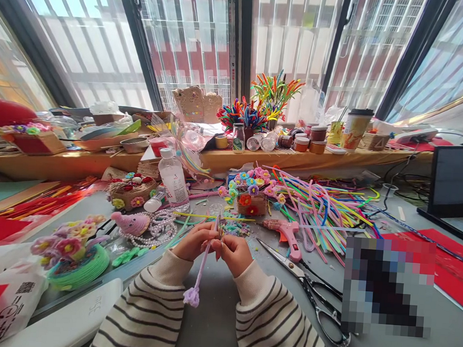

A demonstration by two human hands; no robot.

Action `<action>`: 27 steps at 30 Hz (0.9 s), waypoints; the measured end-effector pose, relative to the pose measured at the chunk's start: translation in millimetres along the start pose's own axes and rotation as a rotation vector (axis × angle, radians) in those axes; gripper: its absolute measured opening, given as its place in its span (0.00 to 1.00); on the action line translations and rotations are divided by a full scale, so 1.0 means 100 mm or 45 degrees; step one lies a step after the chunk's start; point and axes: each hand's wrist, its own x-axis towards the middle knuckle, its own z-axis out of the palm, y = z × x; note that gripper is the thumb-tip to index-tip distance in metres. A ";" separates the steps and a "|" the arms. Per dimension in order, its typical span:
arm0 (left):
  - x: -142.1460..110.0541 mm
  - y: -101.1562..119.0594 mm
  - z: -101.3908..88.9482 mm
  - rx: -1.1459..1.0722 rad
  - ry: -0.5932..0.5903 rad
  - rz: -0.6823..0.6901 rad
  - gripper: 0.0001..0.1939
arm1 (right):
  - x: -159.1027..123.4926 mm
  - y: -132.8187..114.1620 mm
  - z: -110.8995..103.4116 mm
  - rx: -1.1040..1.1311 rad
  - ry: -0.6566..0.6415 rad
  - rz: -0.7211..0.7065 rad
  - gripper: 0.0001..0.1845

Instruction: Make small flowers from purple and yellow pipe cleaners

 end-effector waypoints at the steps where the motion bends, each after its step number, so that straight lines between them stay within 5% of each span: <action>1: 0.00 0.00 0.00 -0.019 -0.017 -0.013 0.09 | 0.00 0.00 0.00 0.047 -0.036 0.009 0.29; 6: -0.01 0.02 -0.03 -0.062 -0.086 -0.076 0.08 | 0.01 -0.01 -0.02 0.138 -0.150 0.039 0.31; 23: -0.01 0.06 -0.11 -0.099 -0.187 -0.125 0.17 | 0.01 -0.05 -0.06 -0.001 0.043 0.150 0.27; 27: -0.02 0.09 -0.10 -0.166 -0.114 -0.099 0.15 | 0.01 -0.01 -0.06 0.049 -0.041 0.140 0.28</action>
